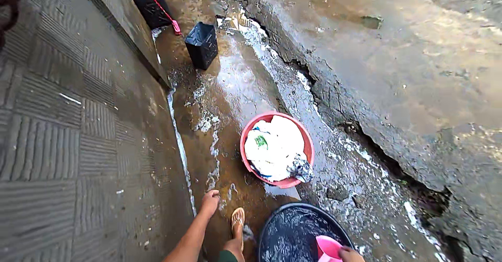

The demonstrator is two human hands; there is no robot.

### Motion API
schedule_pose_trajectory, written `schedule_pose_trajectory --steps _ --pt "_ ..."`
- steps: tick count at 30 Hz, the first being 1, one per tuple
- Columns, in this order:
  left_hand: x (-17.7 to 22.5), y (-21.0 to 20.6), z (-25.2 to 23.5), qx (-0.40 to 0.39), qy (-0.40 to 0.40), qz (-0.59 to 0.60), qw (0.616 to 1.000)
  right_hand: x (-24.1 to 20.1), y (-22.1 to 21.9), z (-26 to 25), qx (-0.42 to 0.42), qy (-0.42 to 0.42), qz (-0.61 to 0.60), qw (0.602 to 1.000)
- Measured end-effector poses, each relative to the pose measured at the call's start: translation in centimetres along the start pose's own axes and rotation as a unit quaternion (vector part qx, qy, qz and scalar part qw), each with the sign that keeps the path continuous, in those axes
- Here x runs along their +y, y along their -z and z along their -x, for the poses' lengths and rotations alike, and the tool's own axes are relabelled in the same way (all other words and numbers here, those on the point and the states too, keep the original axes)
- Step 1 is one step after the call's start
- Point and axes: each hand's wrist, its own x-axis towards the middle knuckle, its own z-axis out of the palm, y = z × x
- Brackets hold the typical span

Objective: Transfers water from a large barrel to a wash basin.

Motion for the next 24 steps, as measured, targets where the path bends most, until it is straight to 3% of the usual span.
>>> schedule_pose_trajectory --steps 5,9,14,16,18,21,22,23,24 --pt "7.9 5.2 -3.0 0.037 -0.039 -0.023 0.998 -13.7 12.4 -0.9 0.112 0.124 -0.013 0.986" --pt "15.9 8.8 -4.4 0.055 -0.102 -0.021 0.993 -23.7 23.1 2.8 0.195 0.212 -0.1 0.952" --pt "25.9 14.6 -4.8 0.035 -0.192 0.0 0.981 -32.7 29.8 9.8 0.217 0.357 -0.172 0.892" --pt "29.4 17.6 -5.3 0.017 -0.228 0.028 0.973 -36.1 31.2 12.3 0.169 0.41 -0.19 0.876" --pt "32.4 20.9 -6.1 -0.002 -0.253 0.063 0.965 -40.3 32.5 13.1 0.068 0.469 -0.235 0.849" --pt "34.7 25.2 -10.0 -0.007 -0.24 0.149 0.959 -48.9 33.0 7.7 -0.12 0.517 -0.389 0.753" --pt "35.0 26.6 -12.3 0.008 -0.214 0.182 0.96 -53.1 32.4 4.2 -0.17 0.489 -0.45 0.728" --pt "34.4 27.9 -14.7 0.034 -0.18 0.179 0.967 -57.6 31.2 0.8 -0.186 0.425 -0.489 0.739" --pt "33.3 29.6 -17.2 0.063 -0.151 0.113 0.98 -62.6 29.9 -2.4 -0.178 0.34 -0.485 0.786"
